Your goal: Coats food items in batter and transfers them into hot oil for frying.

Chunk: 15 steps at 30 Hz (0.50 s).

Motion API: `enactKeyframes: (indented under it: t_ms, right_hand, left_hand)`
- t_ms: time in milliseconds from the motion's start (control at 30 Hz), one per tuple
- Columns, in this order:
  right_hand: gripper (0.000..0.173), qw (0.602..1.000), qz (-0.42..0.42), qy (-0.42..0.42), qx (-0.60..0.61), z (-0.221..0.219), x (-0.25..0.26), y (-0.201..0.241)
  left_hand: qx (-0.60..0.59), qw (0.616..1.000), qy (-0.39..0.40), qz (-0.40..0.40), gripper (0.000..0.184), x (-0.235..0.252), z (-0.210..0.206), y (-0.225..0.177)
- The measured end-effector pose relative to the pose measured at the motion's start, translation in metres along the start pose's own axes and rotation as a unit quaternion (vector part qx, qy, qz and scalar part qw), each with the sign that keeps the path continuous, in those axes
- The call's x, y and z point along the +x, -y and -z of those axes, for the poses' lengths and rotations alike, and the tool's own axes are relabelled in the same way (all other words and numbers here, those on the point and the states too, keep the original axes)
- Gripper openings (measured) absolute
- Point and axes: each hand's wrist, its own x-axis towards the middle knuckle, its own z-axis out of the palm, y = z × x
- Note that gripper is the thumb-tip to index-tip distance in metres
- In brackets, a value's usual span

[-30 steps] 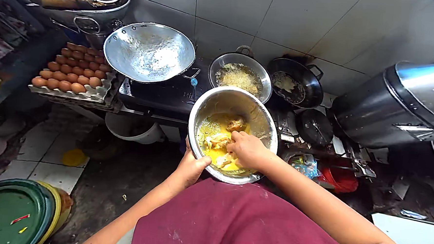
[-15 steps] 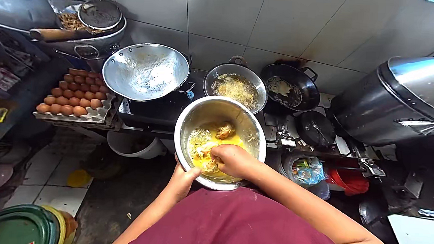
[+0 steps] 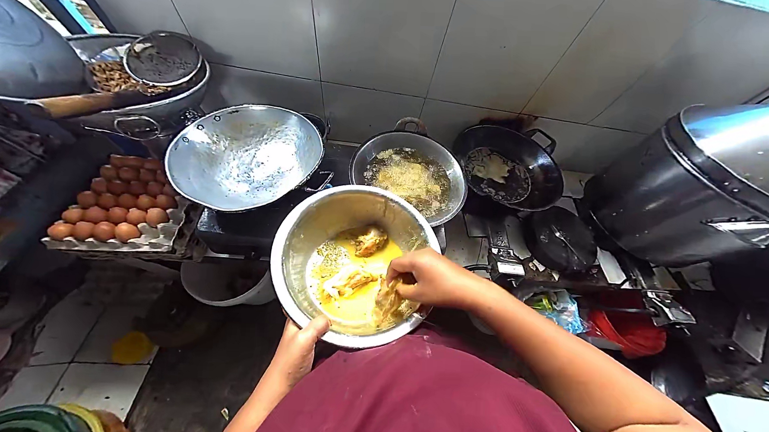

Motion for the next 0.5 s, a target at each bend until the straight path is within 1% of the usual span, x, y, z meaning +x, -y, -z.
enactKeyframes:
  t_ms: [100,167,267,333,400,433,500]
  right_hand:
    - [0.013,0.992,-0.034,-0.067,0.103,0.038,-0.001,-0.006]
    - [0.015,0.979,-0.023,-0.129,0.157,0.066,-0.005,-0.015]
    - [0.02,0.957,-0.017,-0.219,0.19,0.103,-0.009,-0.036]
    - [0.019,0.939,-0.044,-0.262,0.22,0.125,-0.001,-0.054]
    - [0.019,0.933,-0.074,-0.282,0.213,0.135,0.012,-0.08]
    - [0.02,0.936,-0.089,-0.283,0.188,0.135,0.019,-0.097]
    - [0.02,0.951,-0.121,-0.268,0.096,0.127,0.037,-0.133]
  left_hand:
    - [-0.009,1.0,-0.019,0.002,0.048,0.005,-0.003,0.001]
    - [-0.018,0.999,-0.031,-0.003,0.049,0.008,-0.005,0.001]
    - [-0.027,0.998,-0.057,-0.001,0.051,0.01,-0.009,0.0]
    - [-0.027,0.997,-0.075,-0.004,0.049,0.011,-0.01,0.001]
    - [-0.027,0.996,-0.087,-0.007,0.049,0.011,-0.011,0.002]
    - [-0.029,0.995,-0.092,-0.01,0.049,0.011,-0.011,0.002]
    - [-0.034,0.994,-0.103,-0.017,0.047,0.011,-0.011,0.004]
